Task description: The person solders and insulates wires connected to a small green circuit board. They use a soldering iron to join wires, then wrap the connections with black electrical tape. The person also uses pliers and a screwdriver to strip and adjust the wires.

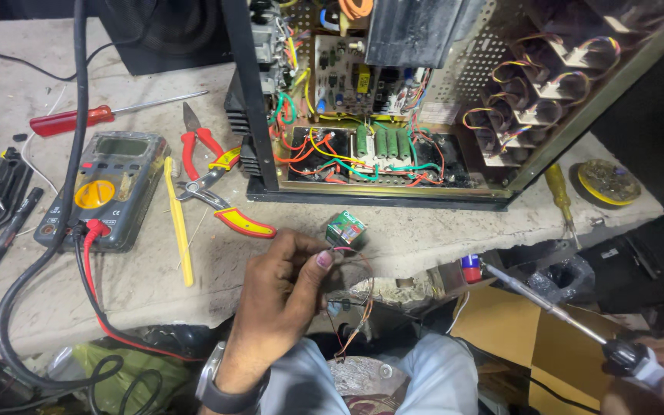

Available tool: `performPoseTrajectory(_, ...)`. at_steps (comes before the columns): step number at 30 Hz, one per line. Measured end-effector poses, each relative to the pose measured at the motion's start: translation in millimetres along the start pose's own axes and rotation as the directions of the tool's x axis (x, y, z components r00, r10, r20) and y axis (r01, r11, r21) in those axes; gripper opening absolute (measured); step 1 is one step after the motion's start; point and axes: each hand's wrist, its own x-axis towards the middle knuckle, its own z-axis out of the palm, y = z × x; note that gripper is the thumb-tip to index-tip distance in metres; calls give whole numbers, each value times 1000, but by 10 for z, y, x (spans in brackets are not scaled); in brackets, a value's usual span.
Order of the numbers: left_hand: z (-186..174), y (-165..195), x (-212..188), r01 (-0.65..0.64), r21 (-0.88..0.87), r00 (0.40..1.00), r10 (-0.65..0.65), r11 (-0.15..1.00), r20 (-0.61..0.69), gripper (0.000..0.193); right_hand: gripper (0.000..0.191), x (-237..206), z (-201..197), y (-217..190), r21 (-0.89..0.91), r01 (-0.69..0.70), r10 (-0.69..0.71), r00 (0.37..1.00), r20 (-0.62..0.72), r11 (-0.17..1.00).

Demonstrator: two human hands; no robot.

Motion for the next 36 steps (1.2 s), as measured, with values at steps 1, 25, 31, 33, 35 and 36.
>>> performPoseTrajectory(1, 7, -17, -8, 27, 16, 999, -26, 1000, -18, 13, 17, 21, 23, -71, 52, -14, 19, 996, -88, 999)
performPoseTrajectory(25, 440, -328, -79, -19, -13, 995, 18, 1000, -101, 13, 20, 935, 314, 265, 490, -185, 490, 612, -620, 852)
performPoseTrajectory(31, 470, -241, -45, -32, -63, 994, 25, 998, -104, 21, 28, 1176, 707, 248, 606, -274, 611, 642, -463, 747)
performPoseTrajectory(33, 480, -211, -37, -35, -66, 994, 28, 997, -107, 22, 31, 1185, 759, 240, 677, -307, 678, 625, -386, 668)
performPoseTrajectory(35, 470, -163, -67, -19, -80, 996, 11, 997, -94, 23, 33, 1092, 816, 253, 757, -346, 748, 606, -271, 554)
performPoseTrajectory(36, 464, -138, -94, -13, -87, 996, 5, 996, -93, 23, 33, 1027, 877, 229, 766, -376, 765, 604, -223, 521)
